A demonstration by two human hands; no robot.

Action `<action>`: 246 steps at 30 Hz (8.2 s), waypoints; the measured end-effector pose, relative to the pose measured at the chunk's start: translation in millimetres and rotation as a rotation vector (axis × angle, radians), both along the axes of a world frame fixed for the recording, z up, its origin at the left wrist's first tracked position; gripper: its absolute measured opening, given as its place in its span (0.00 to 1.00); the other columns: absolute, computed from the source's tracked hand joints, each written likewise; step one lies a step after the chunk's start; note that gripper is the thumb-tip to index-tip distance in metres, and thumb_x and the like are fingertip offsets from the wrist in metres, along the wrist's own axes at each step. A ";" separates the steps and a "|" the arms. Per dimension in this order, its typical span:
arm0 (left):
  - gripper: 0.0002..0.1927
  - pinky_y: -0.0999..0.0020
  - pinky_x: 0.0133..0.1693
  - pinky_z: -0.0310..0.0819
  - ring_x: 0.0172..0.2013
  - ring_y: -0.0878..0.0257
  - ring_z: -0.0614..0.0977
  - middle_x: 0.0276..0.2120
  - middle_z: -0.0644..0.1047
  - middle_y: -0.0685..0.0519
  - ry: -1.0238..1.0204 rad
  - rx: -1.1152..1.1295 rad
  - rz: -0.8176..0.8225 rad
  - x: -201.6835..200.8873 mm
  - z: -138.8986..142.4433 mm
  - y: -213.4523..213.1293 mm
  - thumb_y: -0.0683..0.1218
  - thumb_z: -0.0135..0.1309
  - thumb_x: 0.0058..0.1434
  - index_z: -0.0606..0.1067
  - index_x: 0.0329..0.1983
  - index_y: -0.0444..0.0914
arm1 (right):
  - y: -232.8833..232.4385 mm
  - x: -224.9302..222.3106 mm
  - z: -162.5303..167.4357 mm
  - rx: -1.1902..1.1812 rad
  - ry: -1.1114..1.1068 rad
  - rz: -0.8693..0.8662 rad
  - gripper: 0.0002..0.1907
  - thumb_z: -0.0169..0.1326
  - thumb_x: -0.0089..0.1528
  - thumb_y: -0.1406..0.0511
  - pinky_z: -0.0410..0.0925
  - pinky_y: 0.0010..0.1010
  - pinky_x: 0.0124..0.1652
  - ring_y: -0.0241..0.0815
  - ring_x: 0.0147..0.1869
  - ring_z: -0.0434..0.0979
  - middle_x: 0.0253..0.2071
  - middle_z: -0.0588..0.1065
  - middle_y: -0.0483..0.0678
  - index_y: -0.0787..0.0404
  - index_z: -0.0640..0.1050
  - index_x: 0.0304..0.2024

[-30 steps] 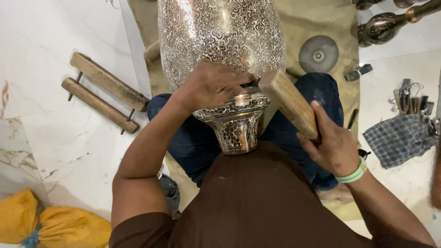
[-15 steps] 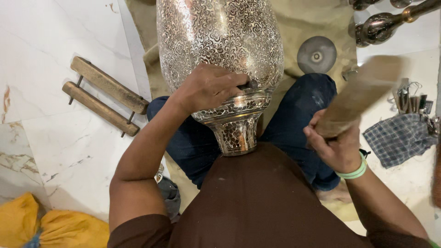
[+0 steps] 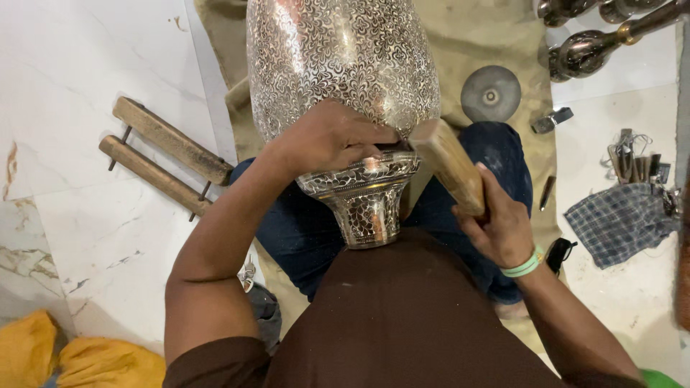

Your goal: The person sits on the floor holding a large engraved brass vase between their legs. They hold a small punch against the vase's surface with one hand and strike it with a wooden mallet in the other hand, repositioning the punch repeatedly to work along the patterned band near the vase's base.

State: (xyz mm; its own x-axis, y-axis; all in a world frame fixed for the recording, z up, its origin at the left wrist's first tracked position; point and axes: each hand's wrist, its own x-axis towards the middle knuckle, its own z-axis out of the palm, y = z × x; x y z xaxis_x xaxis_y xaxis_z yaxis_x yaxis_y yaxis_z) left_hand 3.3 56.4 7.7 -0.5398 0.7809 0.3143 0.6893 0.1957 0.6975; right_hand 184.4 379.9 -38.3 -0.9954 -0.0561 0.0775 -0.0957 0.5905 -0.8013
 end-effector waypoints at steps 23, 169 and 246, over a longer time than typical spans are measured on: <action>0.13 0.66 0.41 0.82 0.37 0.59 0.86 0.42 0.85 0.48 -0.024 0.255 0.381 25.0 3.9 -23.5 0.41 0.65 0.63 0.81 0.50 0.40 | -35.0 -30.3 -2.9 -0.111 -0.357 -0.266 0.43 0.59 0.61 0.65 0.74 0.38 0.32 0.46 0.29 0.80 0.31 0.78 0.57 0.61 0.54 0.75; 0.27 0.57 0.56 0.81 0.55 0.53 0.81 0.59 0.76 0.41 -1.058 1.396 0.372 -101.9 -94.2 -108.8 0.56 0.36 0.78 0.67 0.68 0.32 | -209.5 -262.9 -18.0 -1.290 -0.537 0.087 0.34 0.39 0.74 0.45 0.63 0.41 0.73 0.48 0.74 0.68 0.72 0.67 0.53 0.63 0.64 0.71; 0.17 0.68 0.46 0.82 0.43 0.62 0.84 0.43 0.81 0.46 -0.615 0.631 0.530 80.5 -107.5 -19.0 0.39 0.56 0.72 0.66 0.59 0.36 | -50.9 -39.3 -105.3 -0.332 -0.552 0.188 0.40 0.55 0.59 0.69 0.70 0.38 0.52 0.50 0.54 0.78 0.54 0.76 0.61 0.66 0.59 0.73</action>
